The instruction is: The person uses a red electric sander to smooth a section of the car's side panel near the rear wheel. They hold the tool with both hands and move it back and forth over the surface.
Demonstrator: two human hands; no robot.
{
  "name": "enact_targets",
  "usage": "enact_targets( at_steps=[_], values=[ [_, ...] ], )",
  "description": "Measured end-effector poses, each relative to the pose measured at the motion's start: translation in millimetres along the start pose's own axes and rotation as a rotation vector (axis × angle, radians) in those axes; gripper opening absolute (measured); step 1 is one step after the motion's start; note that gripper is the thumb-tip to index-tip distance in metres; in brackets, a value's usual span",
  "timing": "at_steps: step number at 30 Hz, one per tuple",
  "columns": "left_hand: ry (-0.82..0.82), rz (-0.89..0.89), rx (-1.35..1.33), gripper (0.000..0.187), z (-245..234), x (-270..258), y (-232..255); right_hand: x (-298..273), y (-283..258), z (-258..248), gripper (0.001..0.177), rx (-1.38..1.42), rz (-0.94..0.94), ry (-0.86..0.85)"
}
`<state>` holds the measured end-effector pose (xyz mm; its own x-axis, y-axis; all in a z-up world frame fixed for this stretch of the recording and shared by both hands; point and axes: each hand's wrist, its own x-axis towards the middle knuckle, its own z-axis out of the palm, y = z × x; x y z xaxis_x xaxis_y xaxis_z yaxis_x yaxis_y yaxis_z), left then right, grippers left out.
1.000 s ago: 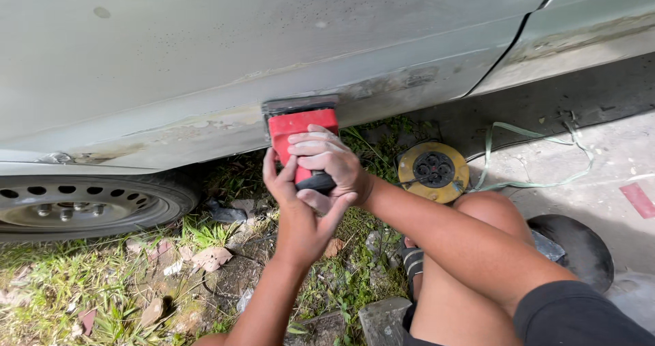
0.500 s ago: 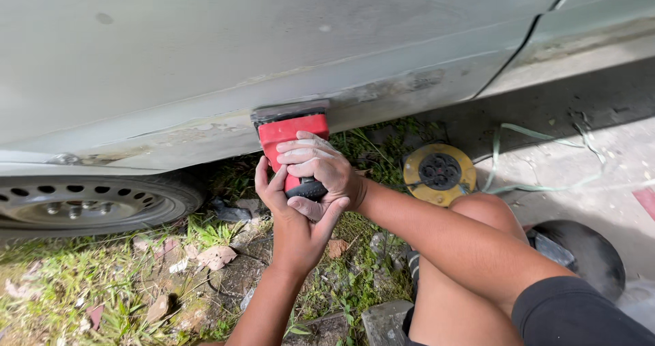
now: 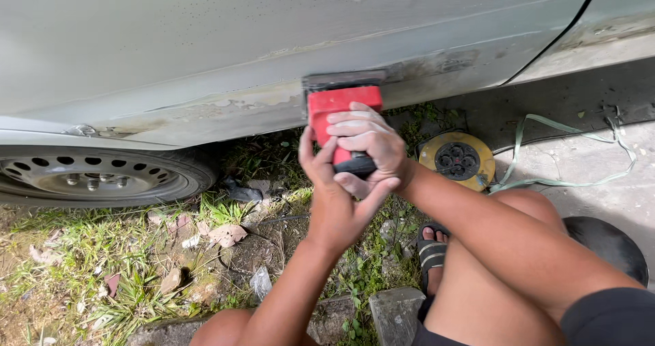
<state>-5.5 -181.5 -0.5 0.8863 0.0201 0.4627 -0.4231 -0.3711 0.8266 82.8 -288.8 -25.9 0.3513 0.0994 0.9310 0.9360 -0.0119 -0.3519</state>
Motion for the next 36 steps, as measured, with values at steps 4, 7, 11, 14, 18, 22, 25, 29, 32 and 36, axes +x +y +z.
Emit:
enact_targets(
  at_steps=[4,7,11,14,18,22,25,29,32,36],
  values=[
    [0.072,0.001,0.092,0.096,-36.4,0.6,-2.5,8.3,-4.0,45.1,0.05,0.068,0.016,0.055],
    [0.092,0.014,0.137,0.094,-60.5,1.8,-4.2,15.5,-5.0,71.4,0.049,0.093,0.0,0.091],
    [0.116,-0.015,0.142,0.094,-87.8,-2.0,-18.2,19.1,-6.1,104.0,0.046,0.118,-0.023,0.088],
    [0.134,-0.059,0.13,0.095,-99.6,-7.4,-26.1,17.3,-7.5,119.4,0.044,0.138,-0.026,0.07],
    [0.161,-0.112,0.073,0.095,-89.3,-12.3,-32.8,10.1,-2.6,117.2,0.043,0.141,-0.027,0.027],
    [0.164,-0.116,0.044,0.094,-60.6,-12.2,-27.3,9.3,-0.5,83.1,0.043,0.112,-0.029,-0.029],
    [0.159,-0.107,0.008,0.093,-29.5,-12.5,-24.4,9.2,0.8,49.7,0.042,0.054,-0.021,-0.051],
    [0.162,-0.086,-0.016,0.092,-1.4,-6.5,-4.8,26.0,-7.2,8.6,0.039,-0.017,-0.035,-0.189],
    [0.178,-0.045,0.041,0.088,-1.1,-0.2,2.9,22.4,-9.0,8.3,0.037,-0.062,-0.01,-0.187],
    [0.126,-0.113,-0.075,0.085,-1.6,-22.8,-35.1,-11.9,14.0,27.9,0.045,0.0,-0.07,-0.082]
  ],
)
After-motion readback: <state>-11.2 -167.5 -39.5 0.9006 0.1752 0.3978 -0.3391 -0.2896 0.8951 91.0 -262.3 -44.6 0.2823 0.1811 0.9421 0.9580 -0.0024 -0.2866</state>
